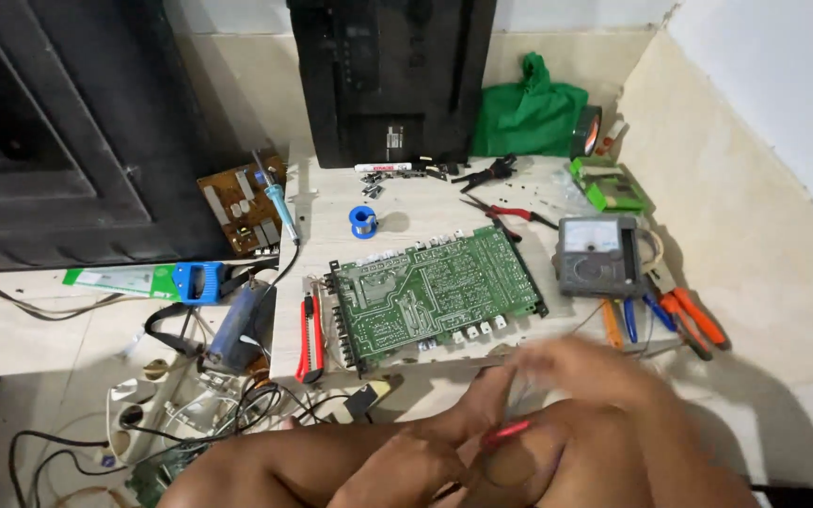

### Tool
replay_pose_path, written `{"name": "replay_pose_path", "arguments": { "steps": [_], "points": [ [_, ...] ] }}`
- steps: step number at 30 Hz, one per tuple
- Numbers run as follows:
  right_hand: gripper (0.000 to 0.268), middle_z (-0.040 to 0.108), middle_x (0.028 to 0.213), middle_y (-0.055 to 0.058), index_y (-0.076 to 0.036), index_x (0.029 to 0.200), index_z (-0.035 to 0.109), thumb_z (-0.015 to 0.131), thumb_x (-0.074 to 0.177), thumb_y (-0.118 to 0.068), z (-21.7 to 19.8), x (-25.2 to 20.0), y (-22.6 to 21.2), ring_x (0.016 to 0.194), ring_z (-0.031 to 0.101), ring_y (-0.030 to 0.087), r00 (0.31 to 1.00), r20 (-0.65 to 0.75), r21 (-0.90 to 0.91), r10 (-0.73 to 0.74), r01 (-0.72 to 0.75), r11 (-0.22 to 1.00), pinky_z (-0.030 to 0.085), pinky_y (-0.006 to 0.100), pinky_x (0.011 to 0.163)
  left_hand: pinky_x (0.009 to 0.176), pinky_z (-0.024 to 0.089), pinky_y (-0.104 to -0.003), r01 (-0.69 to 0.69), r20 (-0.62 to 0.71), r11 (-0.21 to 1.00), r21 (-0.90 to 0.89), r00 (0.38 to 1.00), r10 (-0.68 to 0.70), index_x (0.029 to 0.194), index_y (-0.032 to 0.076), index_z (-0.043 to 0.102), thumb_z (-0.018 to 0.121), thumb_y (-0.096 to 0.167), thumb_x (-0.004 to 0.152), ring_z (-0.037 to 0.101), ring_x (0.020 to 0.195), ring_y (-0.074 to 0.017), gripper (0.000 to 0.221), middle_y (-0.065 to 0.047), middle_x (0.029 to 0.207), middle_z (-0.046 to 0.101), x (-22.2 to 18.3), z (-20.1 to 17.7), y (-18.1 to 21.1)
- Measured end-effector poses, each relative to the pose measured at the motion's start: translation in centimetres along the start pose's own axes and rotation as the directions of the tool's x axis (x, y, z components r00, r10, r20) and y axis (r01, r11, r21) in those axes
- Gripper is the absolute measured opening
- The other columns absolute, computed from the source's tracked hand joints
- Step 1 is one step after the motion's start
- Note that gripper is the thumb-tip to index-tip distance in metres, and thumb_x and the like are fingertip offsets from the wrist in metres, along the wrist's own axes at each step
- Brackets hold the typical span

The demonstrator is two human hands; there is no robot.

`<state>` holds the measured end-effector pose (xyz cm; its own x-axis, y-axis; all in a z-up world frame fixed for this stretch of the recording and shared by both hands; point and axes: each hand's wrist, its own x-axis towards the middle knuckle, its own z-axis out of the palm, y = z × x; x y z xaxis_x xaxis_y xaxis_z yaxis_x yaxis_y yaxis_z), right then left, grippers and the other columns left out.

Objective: Testing and repairing a circuit board using a multimeter, soldering iron, and pliers.

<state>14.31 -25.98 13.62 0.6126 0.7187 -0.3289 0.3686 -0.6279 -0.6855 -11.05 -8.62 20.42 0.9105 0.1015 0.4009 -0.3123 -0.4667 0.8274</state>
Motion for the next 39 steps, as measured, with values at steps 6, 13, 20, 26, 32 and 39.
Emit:
{"name": "replay_pose_path", "arguments": {
  "steps": [6,13,20,26,32,39],
  "points": [
    [0.022,0.074,0.085,0.007,-0.009,0.109,0.075,0.066,0.089,-0.008,-6.1,17.5,13.4,0.06,0.059,0.022,0.868,-0.411,-0.333,-0.279,0.142,0.932,0.048,0.036,0.062,0.066,0.048,-0.036,-0.237,0.081,0.918,0.318,0.972,0.223,0.094,0.011,0.074,0.068,0.016,0.086,0.06,0.074,-0.026,0.011,-0.004,0.086,0.068,0.5,4.4,-16.2],
    [0.058,0.065,0.139,0.023,-0.005,0.139,0.065,0.066,0.08,-0.008,-7.7,27.6,17.2,0.121,0.061,0.044,0.873,-0.207,-0.683,-0.441,0.194,0.704,0.05,0.048,0.1,0.056,0.051,-0.024,0.404,-0.335,0.894,-0.192,0.829,-0.447,0.098,0.007,0.076,0.07,-0.002,0.082,0.064,0.064,-0.0117,0.02,-0.002,0.086,0.074,-0.5,3.7,-19.4],
    [0.031,0.069,0.118,0.018,-0.008,0.129,0.072,0.066,0.099,-0.012,-9.2,28.3,16.3,0.101,0.065,0.037,0.95,-0.113,-0.76,-0.291,0.106,0.641,0.052,0.045,0.087,0.069,0.049,-0.025,0.403,-0.109,0.48,-0.779,0.667,-0.737,0.111,0.004,0.071,0.071,0.003,0.089,0.057,0.075,-0.011,0.023,-0.004,0.091,0.067,-1.4,8.7,-21.1],
    [0.031,0.06,0.119,0.027,0.01,0.137,0.06,0.061,0.106,0.011,-11.5,25.5,17.1,0.091,0.059,0.034,0.883,-0.283,-0.545,-0.376,0.174,0.82,0.05,0.043,0.079,0.088,0.057,-0.03,0.138,0.176,-0.123,-0.983,0.495,-0.851,0.137,-0.002,0.056,0.064,0.006,0.092,0.067,0.103,-0.0197,0.047,-0.016,0.132,0.068,0.0,8.1,-20.7],
    [0.007,0.044,0.106,-0.002,-0.017,0.131,0.04,0.041,0.129,-0.024,-9.6,19.4,14.2,0.088,0.041,0.005,0.933,-0.348,0.339,-0.09,0.215,0.916,0.042,0.023,0.079,0.061,0.042,-0.026,-0.206,0.319,-0.434,-0.877,0.426,-0.847,0.117,0.009,0.058,0.063,0.009,0.096,0.058,0.077,-0.0165,0.022,-0.012,0.108,0.068,0.9,7.7,-20.6],
    [0.027,0.061,0.139,0.016,-0.016,0.093,0.061,0.047,0.114,-0.027,-2.0,12.2,2.9,0.14,0.057,0.039,0.918,-0.039,0.714,-0.395,0.302,0.632,0.038,0.061,0.129,0.044,0.035,-0.017,-0.356,0.344,-0.684,-0.636,0.663,-0.665,0.072,0.017,0.055,0.069,0.039,0.098,0.043,0.047,-0.0061,0.037,0.002,0.057,0.05,1.6,10.4,-22.5]
  ]
}}
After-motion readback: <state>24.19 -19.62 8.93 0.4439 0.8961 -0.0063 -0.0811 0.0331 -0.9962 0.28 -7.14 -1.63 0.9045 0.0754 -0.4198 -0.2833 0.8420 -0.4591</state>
